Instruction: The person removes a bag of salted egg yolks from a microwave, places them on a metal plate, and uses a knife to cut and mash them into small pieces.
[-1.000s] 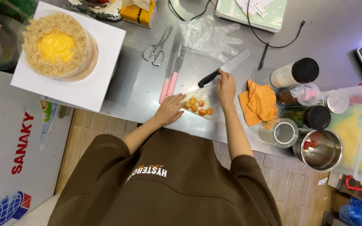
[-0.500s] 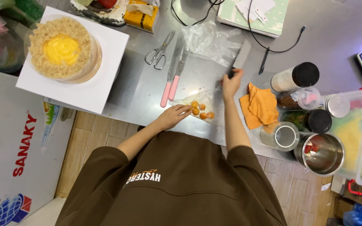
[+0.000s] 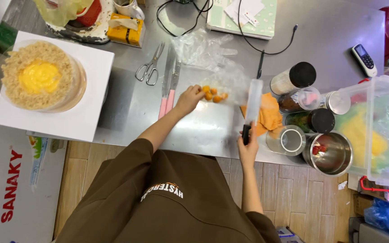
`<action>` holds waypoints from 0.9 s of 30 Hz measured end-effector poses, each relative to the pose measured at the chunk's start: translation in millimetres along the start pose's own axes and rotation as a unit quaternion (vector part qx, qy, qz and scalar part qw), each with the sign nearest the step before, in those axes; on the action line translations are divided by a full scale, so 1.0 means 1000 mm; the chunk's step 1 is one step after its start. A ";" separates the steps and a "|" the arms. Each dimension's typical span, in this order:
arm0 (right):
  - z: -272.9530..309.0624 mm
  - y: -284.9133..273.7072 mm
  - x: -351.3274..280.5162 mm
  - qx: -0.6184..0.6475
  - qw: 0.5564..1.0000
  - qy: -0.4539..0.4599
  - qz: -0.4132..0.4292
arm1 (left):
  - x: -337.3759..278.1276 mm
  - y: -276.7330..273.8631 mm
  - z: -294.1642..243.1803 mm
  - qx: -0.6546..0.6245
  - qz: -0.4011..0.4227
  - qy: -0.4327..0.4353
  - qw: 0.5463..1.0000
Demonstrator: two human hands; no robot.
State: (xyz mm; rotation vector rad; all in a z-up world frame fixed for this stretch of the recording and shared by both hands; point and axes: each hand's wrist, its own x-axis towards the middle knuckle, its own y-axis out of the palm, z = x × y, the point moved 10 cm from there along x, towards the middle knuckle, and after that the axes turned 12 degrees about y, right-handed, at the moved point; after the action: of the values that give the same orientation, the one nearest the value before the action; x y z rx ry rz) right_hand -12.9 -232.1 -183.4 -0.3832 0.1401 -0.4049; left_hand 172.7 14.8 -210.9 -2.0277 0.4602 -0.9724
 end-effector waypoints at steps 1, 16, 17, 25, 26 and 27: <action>0.008 0.005 -0.002 -0.072 0.996 -0.060 0.006 | 0.006 0.004 0.006 -0.008 0.009 -0.002 1.000; -0.015 0.098 0.041 -0.360 0.932 0.018 0.043 | -0.072 -0.064 -0.024 -0.095 0.010 -0.076 0.992; -0.014 0.097 0.041 -0.368 0.929 0.010 0.038 | -0.082 -0.073 -0.027 -0.096 0.007 -0.093 0.991; 0.002 0.083 0.033 -0.349 0.936 -0.049 0.001 | -0.114 -0.117 -0.035 -0.129 -0.043 -0.203 0.970; -0.011 0.085 0.033 -0.406 0.913 -0.009 0.034 | -0.118 -0.114 -0.039 -0.141 -0.039 -0.217 0.965; -0.003 0.078 0.030 -0.367 0.929 -0.034 0.009 | -0.122 -0.110 -0.042 -0.153 -0.035 -0.231 0.960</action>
State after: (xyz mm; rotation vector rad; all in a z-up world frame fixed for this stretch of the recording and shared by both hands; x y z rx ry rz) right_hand 41.3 -179.4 -218.2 -1.1344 0.2270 -0.3075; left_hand 60.4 132.8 -164.3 -2.4740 0.2971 -0.4541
